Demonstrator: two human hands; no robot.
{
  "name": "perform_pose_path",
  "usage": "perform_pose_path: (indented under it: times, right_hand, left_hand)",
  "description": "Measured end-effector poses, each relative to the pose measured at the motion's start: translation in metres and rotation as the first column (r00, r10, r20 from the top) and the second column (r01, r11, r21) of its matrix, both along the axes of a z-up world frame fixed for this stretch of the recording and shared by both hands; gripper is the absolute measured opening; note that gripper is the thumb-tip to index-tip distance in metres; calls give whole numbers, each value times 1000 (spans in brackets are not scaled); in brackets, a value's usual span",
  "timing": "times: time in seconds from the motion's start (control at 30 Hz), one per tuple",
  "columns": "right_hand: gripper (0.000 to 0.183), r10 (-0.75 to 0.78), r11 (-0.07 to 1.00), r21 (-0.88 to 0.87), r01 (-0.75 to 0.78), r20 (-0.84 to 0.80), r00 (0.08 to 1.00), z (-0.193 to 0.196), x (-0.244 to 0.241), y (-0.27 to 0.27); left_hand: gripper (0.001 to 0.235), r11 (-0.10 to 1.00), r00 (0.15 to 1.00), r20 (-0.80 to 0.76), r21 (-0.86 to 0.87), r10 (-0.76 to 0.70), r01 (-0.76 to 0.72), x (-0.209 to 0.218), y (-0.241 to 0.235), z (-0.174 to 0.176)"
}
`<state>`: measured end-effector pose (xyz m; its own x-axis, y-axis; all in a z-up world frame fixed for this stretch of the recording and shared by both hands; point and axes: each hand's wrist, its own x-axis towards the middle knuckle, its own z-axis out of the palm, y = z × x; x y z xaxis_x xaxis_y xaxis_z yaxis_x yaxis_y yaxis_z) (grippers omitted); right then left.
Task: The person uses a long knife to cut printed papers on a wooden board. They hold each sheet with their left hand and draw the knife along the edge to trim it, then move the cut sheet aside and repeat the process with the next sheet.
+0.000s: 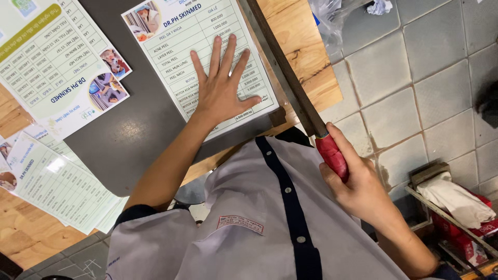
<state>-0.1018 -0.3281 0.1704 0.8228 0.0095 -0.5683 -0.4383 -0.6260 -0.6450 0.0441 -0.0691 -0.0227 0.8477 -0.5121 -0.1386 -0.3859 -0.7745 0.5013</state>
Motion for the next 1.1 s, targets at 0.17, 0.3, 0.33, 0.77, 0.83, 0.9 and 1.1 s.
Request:
perform_pose_path:
  times: [0.17, 0.3, 0.33, 0.77, 0.83, 0.9, 1.1]
  right_hand:
    - [80, -26, 999, -49, 22, -68, 997, 1, 1, 1]
    - [79, -24, 1000, -12, 23, -47, 999, 1, 2, 1]
    - [79, -23, 1000, -13, 22, -40, 999, 1, 2, 1]
    - [79, -30, 999, -21, 29, -46, 998, 0, 1, 1]
    - [78, -8, 1000, 10, 7, 23, 1000, -3, -3, -1]
    - [77, -28, 1000, 0, 28, 44, 999, -12, -9, -4]
    - [74, -23, 993, 114, -3, 225, 974, -97, -15, 3]
  left_hand:
    - [114, 1000, 999, -25, 12, 20, -20, 3, -3, 0]
    - [115, 1000, 999, -38, 6, 29, -29, 3, -5, 0]
    - [115, 1000, 999, -38, 2, 31, -31, 3, -5, 0]
    - [113, 999, 998, -36, -10, 43, -43, 4, -4, -5]
    - [114, 999, 998, -38, -18, 46, -47, 4, -3, -6]
    - [115, 999, 998, -39, -24, 48, -48, 3, -3, -7]
    - [118, 998, 999, -23, -48, 37, -38, 4, -3, -8]
